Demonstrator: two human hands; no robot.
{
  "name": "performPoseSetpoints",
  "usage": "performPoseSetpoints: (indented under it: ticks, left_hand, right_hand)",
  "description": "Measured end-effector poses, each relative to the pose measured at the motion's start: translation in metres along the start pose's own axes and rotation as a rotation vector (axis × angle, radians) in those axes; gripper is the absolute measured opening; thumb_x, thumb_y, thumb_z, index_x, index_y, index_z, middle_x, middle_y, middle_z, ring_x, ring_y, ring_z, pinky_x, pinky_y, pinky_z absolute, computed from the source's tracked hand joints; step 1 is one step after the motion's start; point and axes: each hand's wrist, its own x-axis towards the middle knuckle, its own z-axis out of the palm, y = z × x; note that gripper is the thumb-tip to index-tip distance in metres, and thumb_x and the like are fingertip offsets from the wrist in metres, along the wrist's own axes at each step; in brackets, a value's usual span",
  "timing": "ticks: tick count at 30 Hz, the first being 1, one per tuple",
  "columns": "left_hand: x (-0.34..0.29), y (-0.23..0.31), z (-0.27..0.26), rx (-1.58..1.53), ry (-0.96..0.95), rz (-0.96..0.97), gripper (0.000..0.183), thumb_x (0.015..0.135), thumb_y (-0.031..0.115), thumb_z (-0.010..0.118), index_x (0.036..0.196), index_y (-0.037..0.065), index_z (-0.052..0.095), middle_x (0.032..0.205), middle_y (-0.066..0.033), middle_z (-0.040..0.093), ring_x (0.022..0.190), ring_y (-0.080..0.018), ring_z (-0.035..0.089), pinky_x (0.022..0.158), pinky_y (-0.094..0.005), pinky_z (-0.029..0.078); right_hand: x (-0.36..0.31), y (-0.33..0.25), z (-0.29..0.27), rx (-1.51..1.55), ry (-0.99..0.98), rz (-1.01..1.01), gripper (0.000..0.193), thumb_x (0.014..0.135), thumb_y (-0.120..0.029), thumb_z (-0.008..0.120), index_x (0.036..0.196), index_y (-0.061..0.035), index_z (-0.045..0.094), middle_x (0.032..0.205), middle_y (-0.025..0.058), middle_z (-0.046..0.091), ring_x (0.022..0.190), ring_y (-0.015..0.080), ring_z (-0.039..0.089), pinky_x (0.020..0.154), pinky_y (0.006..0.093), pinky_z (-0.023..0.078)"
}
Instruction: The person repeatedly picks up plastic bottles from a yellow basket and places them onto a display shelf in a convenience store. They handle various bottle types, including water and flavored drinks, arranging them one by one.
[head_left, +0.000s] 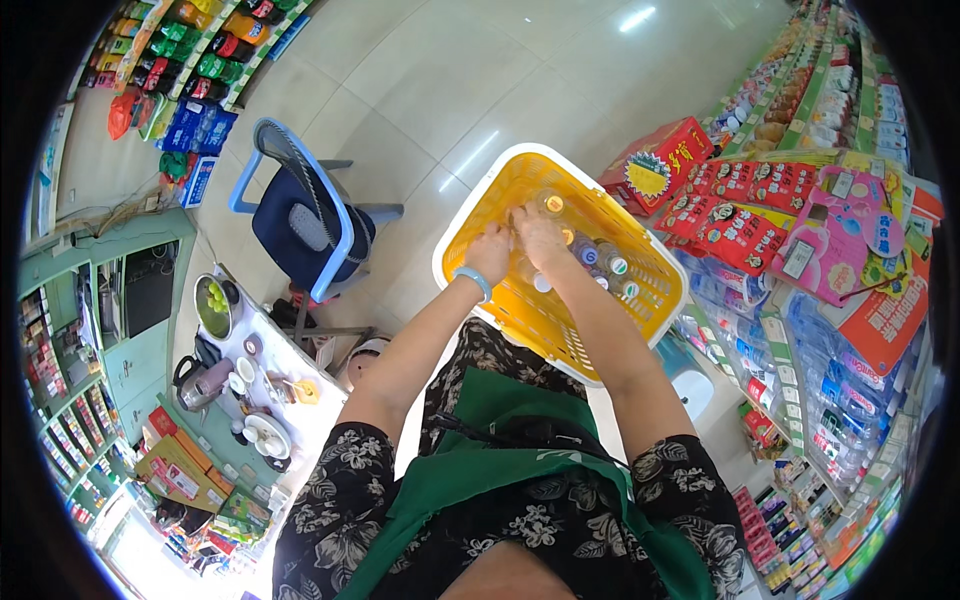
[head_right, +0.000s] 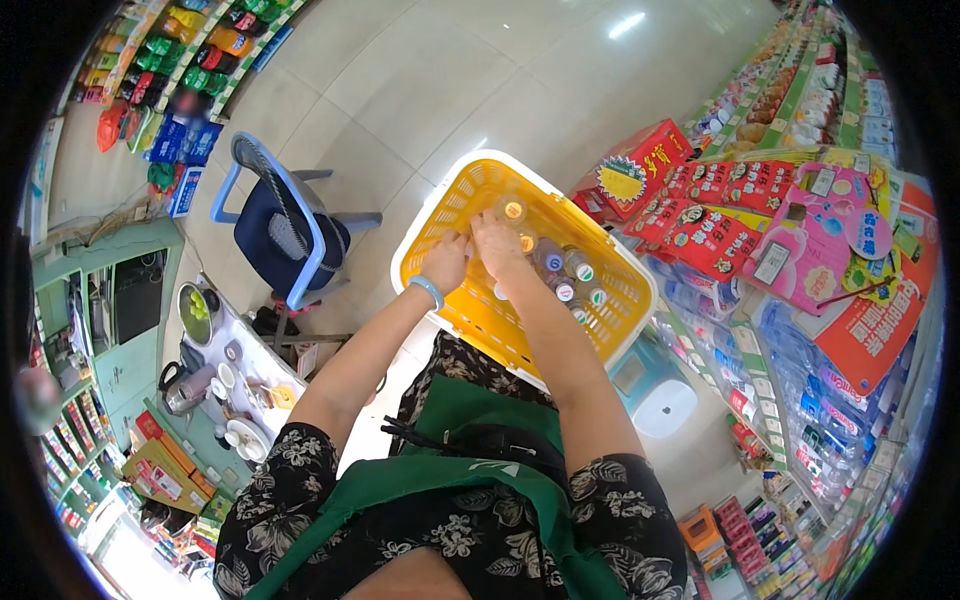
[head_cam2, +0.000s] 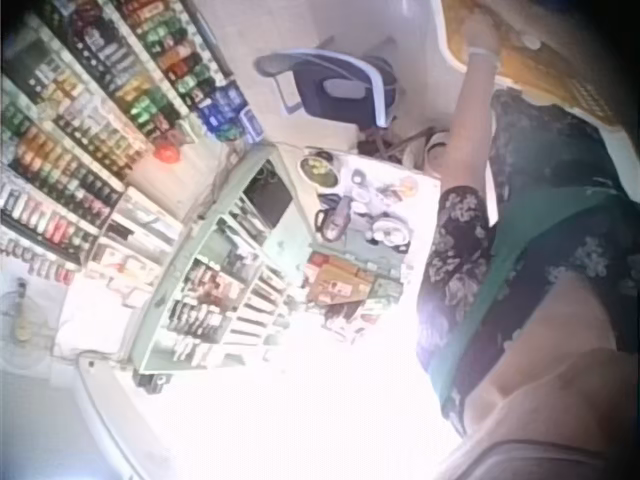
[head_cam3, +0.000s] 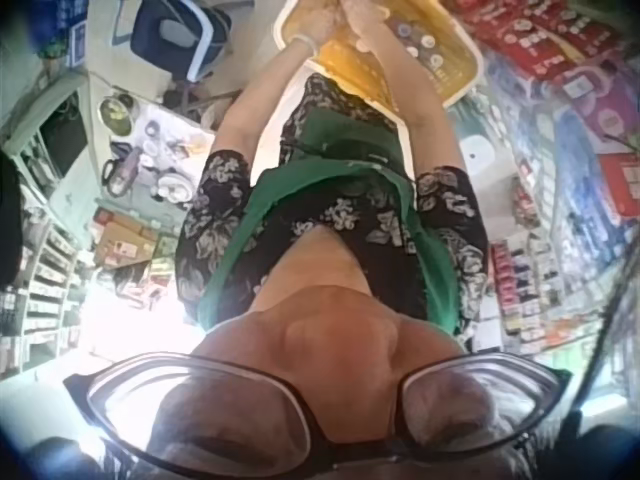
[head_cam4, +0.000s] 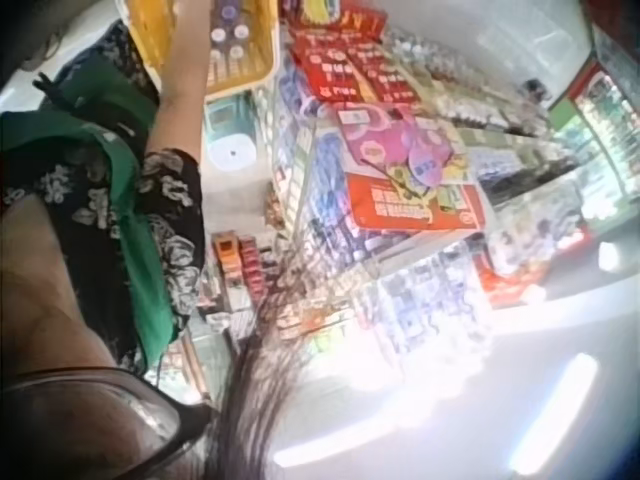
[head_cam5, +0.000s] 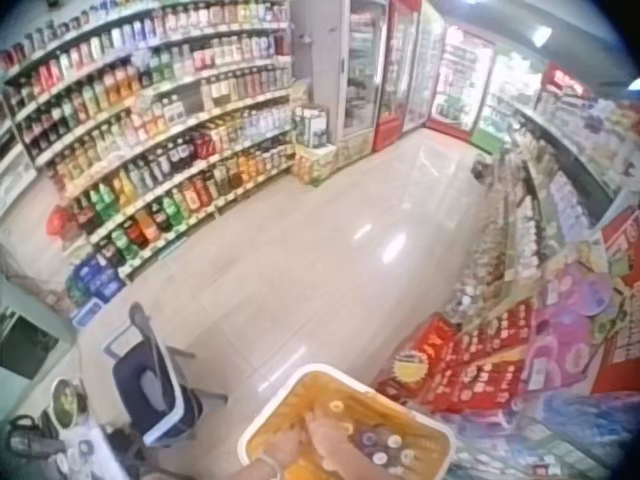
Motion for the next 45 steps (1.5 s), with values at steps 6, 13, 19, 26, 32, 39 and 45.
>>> performPoseSetpoints:
  ticks: [6,13,19,26,32,39,45]
  left_hand:
    - [-0.009,0.011,-0.016,-0.123,0.152,0.138,0.055,0.075,0.004,0.062,0.126,-0.001,0.042,0.126,-0.0220,0.047,0.113,-0.0376,0.048,0.095,-0.0408,0.041]
    - [-0.045,0.100,-0.101,-0.488,-0.020,0.392,0.068,0.062,0.011,0.076,0.122,0.002,0.046,0.112,-0.0186,0.057,0.103,-0.0334,0.055,0.091,-0.0372,0.043]
    - [-0.112,0.218,-0.123,-0.756,-0.203,0.579,0.065,0.066,0.012,0.076,0.122,0.002,0.044,0.107,-0.0088,0.058,0.098,-0.0163,0.056,0.087,-0.0318,0.045]
    - [-0.201,0.380,-0.121,-0.681,-0.241,0.860,0.069,0.074,0.006,0.069,0.130,-0.001,0.030,0.113,-0.0135,0.053,0.107,-0.0202,0.053,0.091,-0.0340,0.043]
    - [-0.258,0.498,-0.085,-0.624,-0.257,1.097,0.070,0.080,0.005,0.060,0.135,-0.005,0.019,0.130,-0.0235,0.035,0.124,-0.0309,0.038,0.104,-0.0375,0.029]
    - [-0.284,0.610,-0.071,-0.349,0.193,1.423,0.078,0.083,0.008,0.059,0.141,-0.007,0.009,0.146,-0.0252,0.016,0.137,-0.0341,0.017,0.110,-0.0378,0.017]
    - [-0.245,0.654,-0.053,-0.377,0.255,1.287,0.075,0.083,0.008,0.055,0.139,-0.012,0.010,0.140,-0.0287,0.027,0.131,-0.0342,0.030,0.106,-0.0367,0.027]
  right_hand:
    - [-0.037,-0.016,-0.077,0.169,0.060,0.013,0.040,0.074,-0.009,0.063,0.113,-0.0090,0.055,0.106,0.0130,0.054,0.092,0.0333,0.058,0.078,0.0396,0.048]
    - [-0.135,-0.010,-0.231,1.020,0.313,0.185,0.033,0.068,-0.004,0.068,0.101,-0.0038,0.062,0.094,0.0075,0.060,0.082,0.0157,0.062,0.070,0.0274,0.050]
    - [-0.257,-0.021,-0.284,1.106,0.738,0.022,0.077,0.071,-0.007,0.075,0.135,-0.0025,0.032,0.115,0.0103,0.052,0.105,0.0180,0.052,0.087,0.0310,0.045]
    - [-0.402,-0.043,-0.330,0.770,0.953,0.194,0.074,0.068,-0.021,0.079,0.124,-0.0004,0.036,0.111,0.0180,0.054,0.097,0.0283,0.059,0.084,0.0376,0.047]
    - [-0.512,0.004,-0.375,0.857,1.219,0.074,0.065,0.068,-0.010,0.076,0.122,-0.0011,0.041,0.105,0.0115,0.059,0.096,0.0169,0.059,0.081,0.0303,0.049]
    - [-0.569,0.076,-0.451,0.400,1.477,0.087,0.061,0.068,-0.014,0.074,0.119,0.0003,0.044,0.104,0.0164,0.059,0.095,0.0315,0.059,0.081,0.0361,0.047]
    - [-0.548,0.122,-0.492,0.294,1.448,0.214,0.058,0.068,-0.021,0.073,0.114,0.0017,0.046,0.099,0.0229,0.061,0.093,0.0376,0.060,0.078,0.0405,0.047]
